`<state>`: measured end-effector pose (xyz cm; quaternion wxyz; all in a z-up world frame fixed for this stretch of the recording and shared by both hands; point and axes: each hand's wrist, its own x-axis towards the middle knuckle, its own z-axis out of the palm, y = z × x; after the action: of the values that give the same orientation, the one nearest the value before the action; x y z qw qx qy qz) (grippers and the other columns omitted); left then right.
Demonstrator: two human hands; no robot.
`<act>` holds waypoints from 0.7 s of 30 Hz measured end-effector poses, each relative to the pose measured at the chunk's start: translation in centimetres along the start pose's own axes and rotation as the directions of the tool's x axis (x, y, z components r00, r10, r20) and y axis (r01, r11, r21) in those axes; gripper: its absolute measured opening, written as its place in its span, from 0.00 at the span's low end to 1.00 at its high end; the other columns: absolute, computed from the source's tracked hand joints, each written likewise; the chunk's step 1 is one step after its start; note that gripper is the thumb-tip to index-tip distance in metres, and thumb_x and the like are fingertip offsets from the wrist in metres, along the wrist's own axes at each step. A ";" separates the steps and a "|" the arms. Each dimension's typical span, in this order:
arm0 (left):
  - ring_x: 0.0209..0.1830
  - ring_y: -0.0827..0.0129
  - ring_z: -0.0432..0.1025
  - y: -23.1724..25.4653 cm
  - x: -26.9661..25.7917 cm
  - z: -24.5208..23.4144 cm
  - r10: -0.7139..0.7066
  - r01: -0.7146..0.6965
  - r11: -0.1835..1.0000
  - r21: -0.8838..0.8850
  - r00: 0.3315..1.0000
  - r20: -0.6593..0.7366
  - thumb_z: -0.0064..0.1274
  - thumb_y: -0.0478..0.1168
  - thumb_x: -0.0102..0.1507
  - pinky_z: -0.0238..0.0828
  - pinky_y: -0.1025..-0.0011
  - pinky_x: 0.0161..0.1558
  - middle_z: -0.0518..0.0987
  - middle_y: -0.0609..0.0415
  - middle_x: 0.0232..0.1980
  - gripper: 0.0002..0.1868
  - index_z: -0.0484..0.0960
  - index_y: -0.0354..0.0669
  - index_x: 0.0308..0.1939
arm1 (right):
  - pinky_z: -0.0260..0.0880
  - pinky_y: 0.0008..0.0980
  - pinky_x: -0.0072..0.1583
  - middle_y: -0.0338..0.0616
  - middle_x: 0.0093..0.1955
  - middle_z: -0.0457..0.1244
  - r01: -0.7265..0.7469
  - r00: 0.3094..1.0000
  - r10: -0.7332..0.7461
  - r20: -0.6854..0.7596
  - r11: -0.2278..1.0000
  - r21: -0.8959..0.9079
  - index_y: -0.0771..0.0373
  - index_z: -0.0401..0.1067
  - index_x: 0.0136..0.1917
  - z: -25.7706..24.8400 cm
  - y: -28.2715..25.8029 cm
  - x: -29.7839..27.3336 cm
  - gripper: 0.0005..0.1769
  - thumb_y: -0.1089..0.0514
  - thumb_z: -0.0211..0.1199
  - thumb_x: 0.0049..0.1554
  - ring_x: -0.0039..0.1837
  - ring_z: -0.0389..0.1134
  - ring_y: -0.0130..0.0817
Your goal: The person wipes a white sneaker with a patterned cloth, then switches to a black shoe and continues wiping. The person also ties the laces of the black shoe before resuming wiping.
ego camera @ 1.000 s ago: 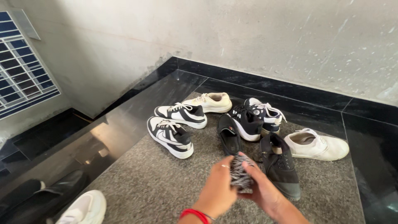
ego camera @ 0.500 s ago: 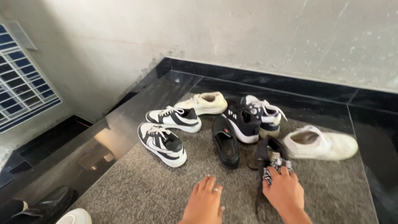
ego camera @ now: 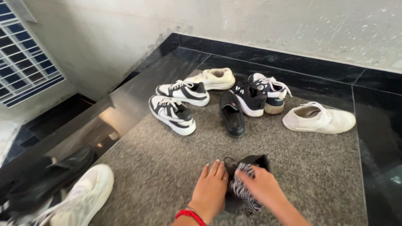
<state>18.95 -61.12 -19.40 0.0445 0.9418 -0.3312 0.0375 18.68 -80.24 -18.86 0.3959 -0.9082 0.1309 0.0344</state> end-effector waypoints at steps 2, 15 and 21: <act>0.77 0.48 0.52 -0.7 -1.3 -0.7 0.088 -0.093 0.992 0.086 0.994 0.059 0.62 0.40 0.51 0.45 0.50 0.72 0.63 0.35 0.73 0.36 0.73 0.29 0.62 | 0.73 0.45 0.46 0.65 0.39 0.74 -0.409 0.900 0.250 0.356 0.765 0.497 0.79 0.78 0.51 -1.0 -0.3 0.0 0.35 0.40 0.63 0.54 0.40 0.75 0.56; 0.63 0.55 0.69 -8.1 -6.2 -9.7 0.433 -0.512 0.849 0.129 0.815 0.385 0.64 0.42 0.51 0.55 0.56 0.71 0.78 0.46 0.56 0.28 0.81 0.36 0.54 | 0.71 0.48 0.52 0.60 0.47 0.71 0.002 0.997 0.015 -0.074 0.975 0.223 0.74 0.71 0.59 -4.7 -1.7 0.5 0.34 0.43 0.70 0.53 0.48 0.73 0.51; 0.77 0.44 0.51 -7.1 -4.5 -6.6 0.228 -0.218 0.974 -0.067 0.926 0.300 0.58 0.66 0.59 0.42 0.48 0.72 0.63 0.29 0.71 0.54 0.60 0.20 0.69 | 0.70 0.43 0.62 0.54 0.55 0.70 0.151 0.958 0.013 0.287 0.828 -0.540 0.51 0.66 0.69 -4.5 -4.4 -1.9 0.31 0.40 0.62 0.56 0.60 0.71 0.49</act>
<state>19.69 -52.09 -13.75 0.0033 0.8915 -0.4397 -0.1094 17.81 -80.24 -12.40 0.1297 -0.9740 0.0249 0.1840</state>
